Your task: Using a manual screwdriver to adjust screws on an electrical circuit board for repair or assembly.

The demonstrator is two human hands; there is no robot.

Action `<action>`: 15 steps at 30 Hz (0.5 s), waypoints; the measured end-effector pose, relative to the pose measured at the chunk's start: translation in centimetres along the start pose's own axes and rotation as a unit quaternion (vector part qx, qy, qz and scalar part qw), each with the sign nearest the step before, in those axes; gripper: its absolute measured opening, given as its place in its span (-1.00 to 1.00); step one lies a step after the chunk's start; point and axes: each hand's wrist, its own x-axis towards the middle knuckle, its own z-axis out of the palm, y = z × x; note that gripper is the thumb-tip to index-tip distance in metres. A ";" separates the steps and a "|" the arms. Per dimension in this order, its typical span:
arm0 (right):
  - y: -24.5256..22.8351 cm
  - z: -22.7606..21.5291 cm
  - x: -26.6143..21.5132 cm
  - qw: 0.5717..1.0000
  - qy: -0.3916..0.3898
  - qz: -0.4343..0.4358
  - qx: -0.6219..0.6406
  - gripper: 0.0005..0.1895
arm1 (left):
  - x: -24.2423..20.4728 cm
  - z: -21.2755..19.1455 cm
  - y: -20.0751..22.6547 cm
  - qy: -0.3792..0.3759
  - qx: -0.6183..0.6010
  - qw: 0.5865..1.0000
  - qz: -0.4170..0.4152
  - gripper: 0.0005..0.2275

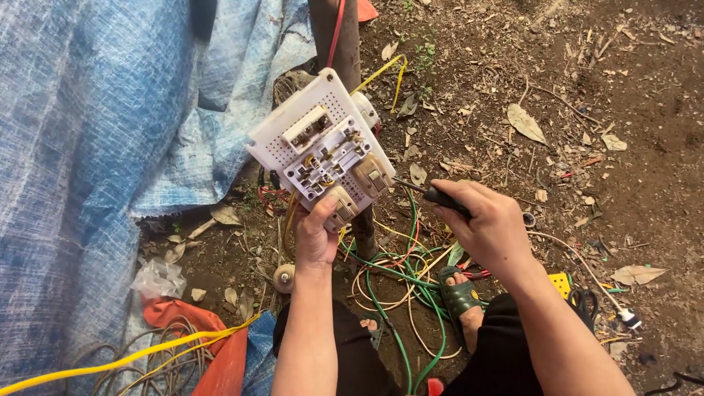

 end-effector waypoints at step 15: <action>0.4 1.3 -0.3 0.987 0.021 -0.044 -0.153 -0.64 | 0.0 -0.5 -0.4 -0.027 0.077 0.995 0.059 -0.46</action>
